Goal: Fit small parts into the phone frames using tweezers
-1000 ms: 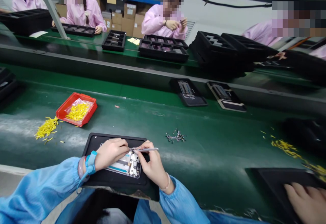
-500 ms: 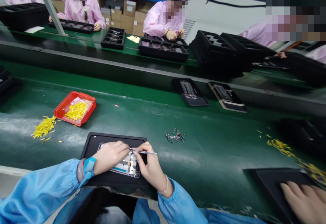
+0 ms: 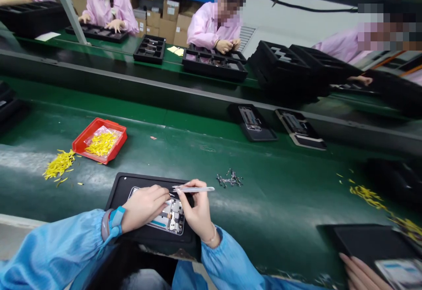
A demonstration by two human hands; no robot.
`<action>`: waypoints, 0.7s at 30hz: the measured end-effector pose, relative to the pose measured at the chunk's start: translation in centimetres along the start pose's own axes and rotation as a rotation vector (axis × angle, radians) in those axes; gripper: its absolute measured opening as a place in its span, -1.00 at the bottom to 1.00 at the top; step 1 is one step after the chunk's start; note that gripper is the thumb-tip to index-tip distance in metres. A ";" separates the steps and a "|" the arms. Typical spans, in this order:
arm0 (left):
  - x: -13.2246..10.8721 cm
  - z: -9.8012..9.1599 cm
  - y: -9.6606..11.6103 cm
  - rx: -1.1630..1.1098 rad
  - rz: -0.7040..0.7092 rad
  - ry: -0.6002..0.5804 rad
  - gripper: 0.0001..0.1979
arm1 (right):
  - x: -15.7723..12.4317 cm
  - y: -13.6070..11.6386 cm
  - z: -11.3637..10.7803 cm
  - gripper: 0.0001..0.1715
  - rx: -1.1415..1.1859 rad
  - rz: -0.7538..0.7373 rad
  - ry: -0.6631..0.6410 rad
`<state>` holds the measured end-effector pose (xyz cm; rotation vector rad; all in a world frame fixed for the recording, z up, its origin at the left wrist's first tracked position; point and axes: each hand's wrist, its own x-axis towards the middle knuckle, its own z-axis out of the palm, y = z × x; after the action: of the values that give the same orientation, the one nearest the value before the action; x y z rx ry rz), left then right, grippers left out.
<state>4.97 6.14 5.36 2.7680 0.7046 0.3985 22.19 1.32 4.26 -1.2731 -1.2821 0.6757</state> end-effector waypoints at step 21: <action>0.2 -1.2 -0.5 -0.194 -0.243 -0.087 -0.83 | -0.5 0.1 0.0 -0.85 -0.021 -0.095 -0.099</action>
<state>4.52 6.87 6.32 2.4661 0.9149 0.2775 22.13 0.84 4.01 -1.2000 -1.4243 0.6658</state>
